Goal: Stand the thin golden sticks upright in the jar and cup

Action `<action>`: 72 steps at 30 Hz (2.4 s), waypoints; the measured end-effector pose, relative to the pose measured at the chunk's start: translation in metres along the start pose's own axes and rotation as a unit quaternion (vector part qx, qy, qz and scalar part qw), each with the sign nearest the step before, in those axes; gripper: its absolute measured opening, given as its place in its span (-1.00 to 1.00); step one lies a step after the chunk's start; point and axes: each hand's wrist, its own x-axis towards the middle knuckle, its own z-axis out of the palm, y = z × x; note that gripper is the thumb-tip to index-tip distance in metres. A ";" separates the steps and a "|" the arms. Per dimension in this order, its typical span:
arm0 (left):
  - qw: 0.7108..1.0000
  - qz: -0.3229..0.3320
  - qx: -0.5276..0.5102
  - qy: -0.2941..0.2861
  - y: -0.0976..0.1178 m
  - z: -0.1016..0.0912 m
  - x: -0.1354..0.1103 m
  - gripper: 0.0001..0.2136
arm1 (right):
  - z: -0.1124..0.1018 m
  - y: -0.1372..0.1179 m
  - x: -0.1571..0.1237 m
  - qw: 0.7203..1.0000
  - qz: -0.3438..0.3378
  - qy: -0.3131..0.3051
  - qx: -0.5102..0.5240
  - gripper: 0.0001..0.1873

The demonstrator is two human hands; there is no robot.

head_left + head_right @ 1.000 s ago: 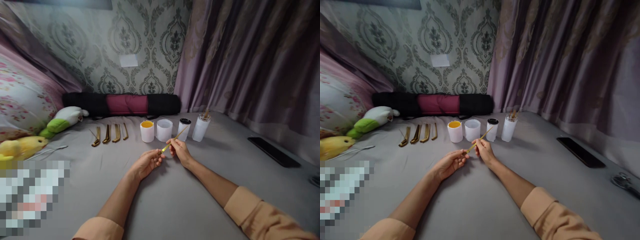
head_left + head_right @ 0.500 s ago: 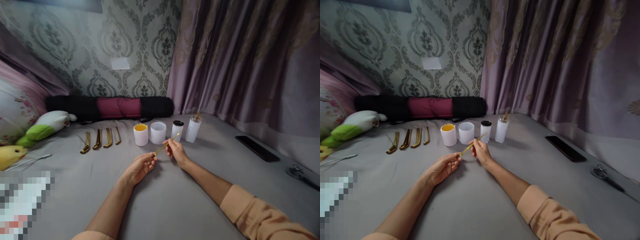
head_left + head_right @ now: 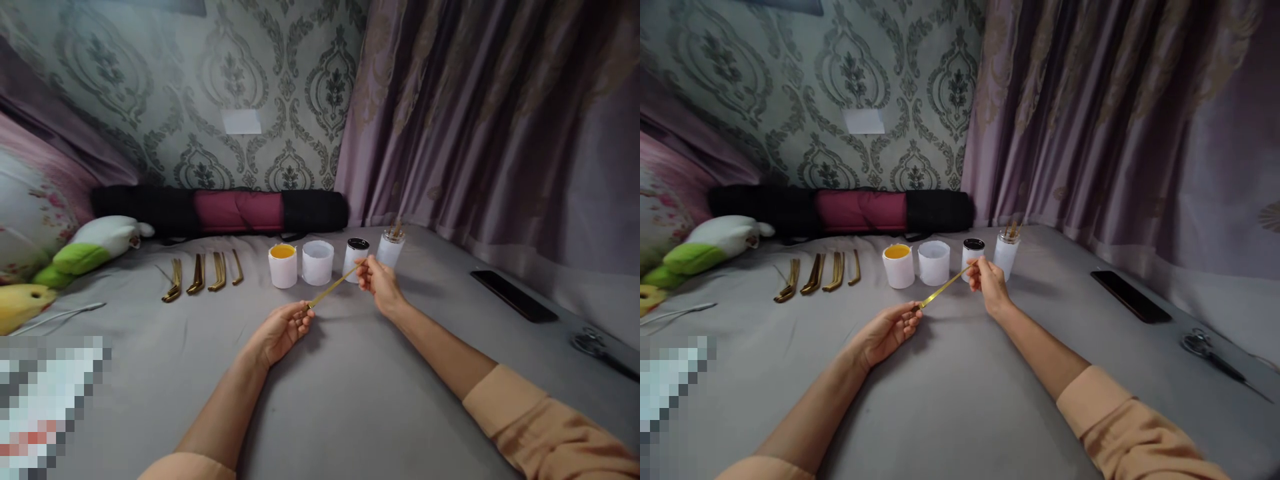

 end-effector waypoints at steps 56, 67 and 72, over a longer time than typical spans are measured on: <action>0.995 0.006 -0.098 0.000 0.005 -0.007 -0.002 -0.91 | -0.068 -0.133 0.028 0.977 -0.081 0.184 -0.078 -0.85; 0.995 0.006 -0.103 -0.007 0.005 -0.008 -0.001 -0.91 | -0.083 -0.172 0.045 0.947 -0.146 0.244 -0.148 -0.84; 0.994 0.006 -0.106 -0.010 0.005 -0.009 0.000 -0.91 | -0.081 -0.176 0.046 0.941 -0.156 0.258 -0.152 -0.83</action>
